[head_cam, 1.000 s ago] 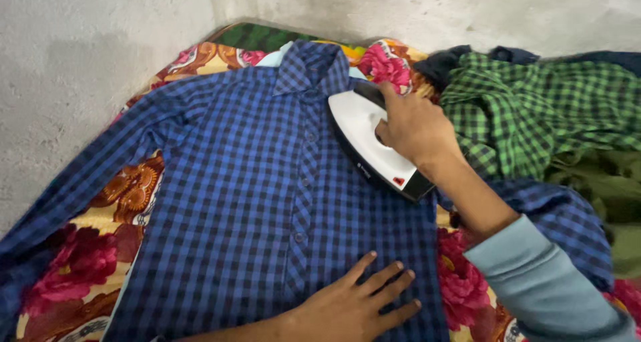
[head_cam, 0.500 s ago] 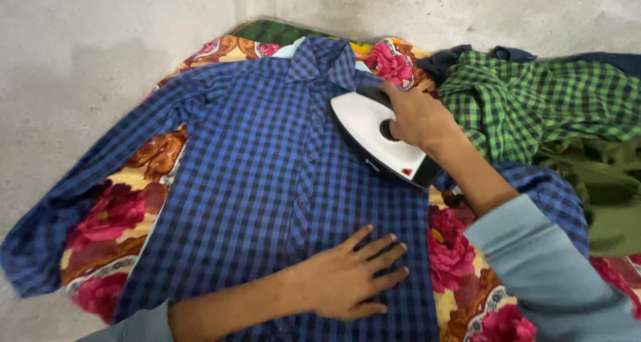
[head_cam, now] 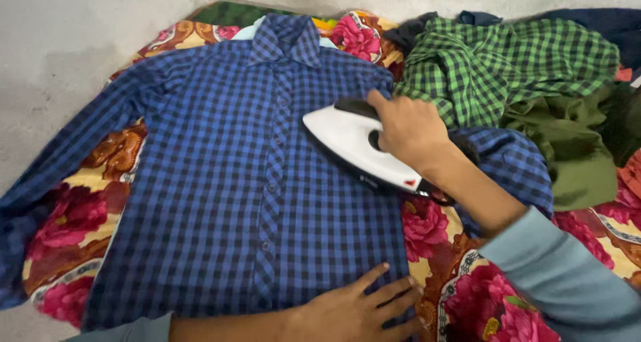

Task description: The person irons a blue checkered shirt laid flat on a floral-patterned bed. They smooth the fabric with one hand while moving a white iron with the other across the collar, chest, and sleeves.

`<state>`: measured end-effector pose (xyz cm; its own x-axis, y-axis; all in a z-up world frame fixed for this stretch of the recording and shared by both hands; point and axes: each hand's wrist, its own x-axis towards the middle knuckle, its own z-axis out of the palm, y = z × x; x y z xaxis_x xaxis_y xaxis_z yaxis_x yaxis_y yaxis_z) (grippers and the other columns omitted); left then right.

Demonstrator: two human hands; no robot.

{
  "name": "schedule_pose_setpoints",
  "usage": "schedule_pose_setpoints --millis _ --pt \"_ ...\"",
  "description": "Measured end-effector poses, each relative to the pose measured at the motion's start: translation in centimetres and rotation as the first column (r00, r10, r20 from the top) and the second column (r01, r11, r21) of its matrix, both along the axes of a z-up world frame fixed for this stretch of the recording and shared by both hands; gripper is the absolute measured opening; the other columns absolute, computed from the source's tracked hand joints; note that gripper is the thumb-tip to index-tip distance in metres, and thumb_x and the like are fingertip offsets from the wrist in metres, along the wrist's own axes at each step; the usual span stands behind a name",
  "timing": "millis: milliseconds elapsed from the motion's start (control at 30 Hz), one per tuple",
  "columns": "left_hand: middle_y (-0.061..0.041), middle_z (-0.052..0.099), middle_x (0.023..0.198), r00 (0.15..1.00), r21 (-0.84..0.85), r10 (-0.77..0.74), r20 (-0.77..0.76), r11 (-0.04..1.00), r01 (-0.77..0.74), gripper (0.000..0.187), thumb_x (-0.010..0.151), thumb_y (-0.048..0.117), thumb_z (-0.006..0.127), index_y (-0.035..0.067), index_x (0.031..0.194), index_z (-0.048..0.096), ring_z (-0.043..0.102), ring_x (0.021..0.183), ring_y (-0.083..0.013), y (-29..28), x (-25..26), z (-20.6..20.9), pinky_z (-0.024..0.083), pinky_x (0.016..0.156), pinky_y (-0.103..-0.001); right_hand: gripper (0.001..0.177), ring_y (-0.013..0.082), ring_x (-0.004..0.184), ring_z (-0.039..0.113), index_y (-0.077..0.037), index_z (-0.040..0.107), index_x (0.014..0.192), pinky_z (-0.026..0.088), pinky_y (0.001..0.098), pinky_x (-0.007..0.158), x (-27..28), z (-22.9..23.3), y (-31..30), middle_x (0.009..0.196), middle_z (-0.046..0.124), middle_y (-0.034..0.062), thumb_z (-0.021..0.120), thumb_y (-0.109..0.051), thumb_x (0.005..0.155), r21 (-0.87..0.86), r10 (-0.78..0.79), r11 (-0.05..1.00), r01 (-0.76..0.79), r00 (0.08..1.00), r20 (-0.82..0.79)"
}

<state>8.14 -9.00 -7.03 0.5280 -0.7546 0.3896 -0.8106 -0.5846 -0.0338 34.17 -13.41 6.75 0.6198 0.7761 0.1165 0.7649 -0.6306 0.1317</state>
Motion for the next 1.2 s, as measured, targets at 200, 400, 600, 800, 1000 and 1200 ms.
schedule_pose_setpoints --millis 200,400,600,800,1000,1200 --pt "-0.012 0.047 0.163 0.989 0.078 0.064 0.13 0.994 -0.075 0.054 0.101 0.036 0.04 0.027 0.154 0.049 0.043 0.154 -0.0314 -1.2 0.9 -2.8 0.037 0.123 -0.061 0.038 0.0379 0.077 0.073 -0.009 0.061 0.12 0.057 0.0501 0.064 6.5 -1.9 4.4 0.084 0.072 0.0187 0.069 -0.012 0.083 0.06 -0.017 0.998 0.002 0.97 0.242" --pt "-0.011 0.047 0.163 0.997 0.095 0.047 0.058 0.994 -0.052 0.049 0.103 0.038 0.04 0.027 0.148 0.053 0.043 0.156 -0.0296 -0.8 0.6 -1.7 0.037 0.125 -0.06 0.045 0.0417 0.079 0.071 -0.011 0.064 0.118 0.056 0.0526 0.067 9.1 -1.8 6.2 0.086 0.072 0.0215 0.076 -0.016 0.075 0.127 0.036 0.99 -0.066 0.972 0.231" --pt "-0.028 0.044 0.159 0.97 -0.061 0.225 -0.089 0.971 -0.231 0.061 0.1 0.032 0.045 0.005 0.154 0.048 0.039 0.152 -0.0415 0.1 -0.1 1.1 0.03 0.121 -0.064 0.051 0.0461 0.089 0.069 -0.009 0.065 0.121 0.055 0.0542 0.078 7.6 0.4 4.0 0.091 0.071 0.0251 0.076 -0.019 0.072 0.096 0.149 0.985 -0.145 0.988 -0.042" --pt "-0.037 0.037 0.156 0.951 -0.152 0.093 -0.295 0.978 -0.143 0.084 0.082 0.042 0.062 -0.003 0.15 0.044 0.031 0.151 -0.0482 0.6 -0.5 2.4 0.02 0.12 -0.069 0.05 0.0408 0.084 0.073 -0.009 0.069 0.117 0.058 0.0489 0.08 3.1 1.9 0.4 0.088 0.075 0.0218 0.073 -0.024 0.07 0.11 0.276 0.961 -0.254 0.901 -0.333" --pt "-0.036 0.033 0.161 0.97 -0.073 0.13 -0.206 0.986 -0.148 0.091 0.082 0.047 0.067 -0.001 0.155 0.042 0.028 0.154 -0.0479 0.5 -0.8 2.6 0.019 0.121 -0.068 0.045 0.0407 0.084 0.072 -0.01 0.072 0.112 0.057 0.0515 0.079 -1.2 1.5 -2.1 0.087 0.075 0.0196 0.074 -0.023 0.069 0.052 0.28 0.96 -0.276 0.934 -0.22" --pt "-0.037 0.03 0.16 0.957 -0.117 0.098 -0.274 0.984 -0.134 0.089 0.085 0.051 0.061 -0.001 0.154 0.04 0.025 0.154 -0.0493 0.2 -0.6 1.1 0.015 0.121 -0.07 0.053 0.0434 0.085 0.071 -0.012 0.071 0.123 0.056 0.0535 0.078 0.7 0.4 -0.4 0.088 0.073 0.0247 0.074 -0.02 0.07 0.051 0.115 0.992 -0.114 0.993 -0.011"
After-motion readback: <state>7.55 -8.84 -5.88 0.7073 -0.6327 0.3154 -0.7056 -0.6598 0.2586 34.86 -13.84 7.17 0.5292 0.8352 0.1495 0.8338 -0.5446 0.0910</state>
